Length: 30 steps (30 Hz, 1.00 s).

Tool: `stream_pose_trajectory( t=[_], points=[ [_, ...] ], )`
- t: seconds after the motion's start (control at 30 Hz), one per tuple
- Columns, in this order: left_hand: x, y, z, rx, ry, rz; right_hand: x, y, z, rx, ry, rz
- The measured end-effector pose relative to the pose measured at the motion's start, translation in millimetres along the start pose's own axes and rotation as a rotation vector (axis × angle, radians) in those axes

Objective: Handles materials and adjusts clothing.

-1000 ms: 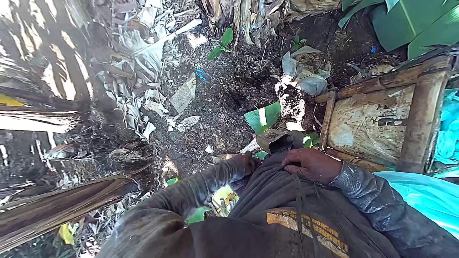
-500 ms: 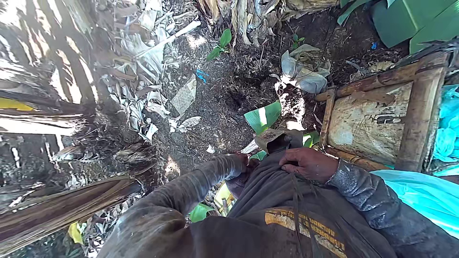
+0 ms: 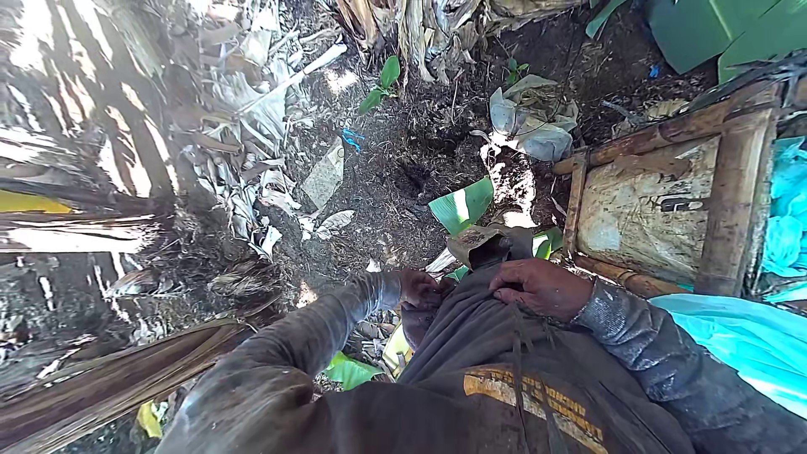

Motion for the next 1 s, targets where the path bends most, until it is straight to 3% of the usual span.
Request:
stream_pose_trajectory(
  t=[0.13,0.23,0.3,0.4,0.47,0.53,0.63,0.67,0.73,0.9,1.0],
  points=[
    [0.9,-2.6,9.6,0.097,0.18,0.126,-1.2,2.8,1.1,-0.01,0.014,0.003],
    [5.8,1.1,13.6,0.236,0.333,0.415,-2.0,2.4,3.6,-0.019,0.003,-0.002],
    [-3.7,19.6,10.1,0.361,0.42,0.598,-2.8,1.6,3.8,-0.025,-0.004,-0.006],
    [-30.6,58.4,-7.5,0.568,0.497,0.609,-3.5,-2.7,5.3,-0.018,-0.014,-0.001],
    [-26.5,59.4,-6.8,0.554,0.529,0.578,-1.5,-3.7,6.6,-0.018,-0.009,0.0],
    [-8.3,41.4,0.3,0.417,0.494,0.528,-1.0,-2.3,5.9,-0.016,0.003,0.008],
    [5.4,24.0,2.7,0.061,0.254,0.136,-2.2,0.0,3.8,-0.008,0.024,0.019],
    [4.4,23.6,-0.7,0.047,0.168,0.029,-1.5,0.5,4.0,-0.011,0.027,0.019],
    [8.8,14.8,-7.2,0.123,0.114,0.008,-1.0,0.6,4.7,-0.015,0.028,0.016],
    [14.5,4.2,20.4,0.303,0.33,0.568,0.2,1.3,4.8,-0.026,0.019,-0.001],
    [6.1,13.1,33.8,0.497,0.431,0.686,1.9,0.9,7.0,-0.036,0.012,-0.004]
  ],
)
Point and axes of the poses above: each hand's wrist, its own z-axis towards the middle knuckle, its own x-axis out of the back of the hand, y = z × x, the point moved 10 cm from there along z, towards the middle knuckle, and after that the axes turned 14 degrees about -z, right-handed, at the moved point
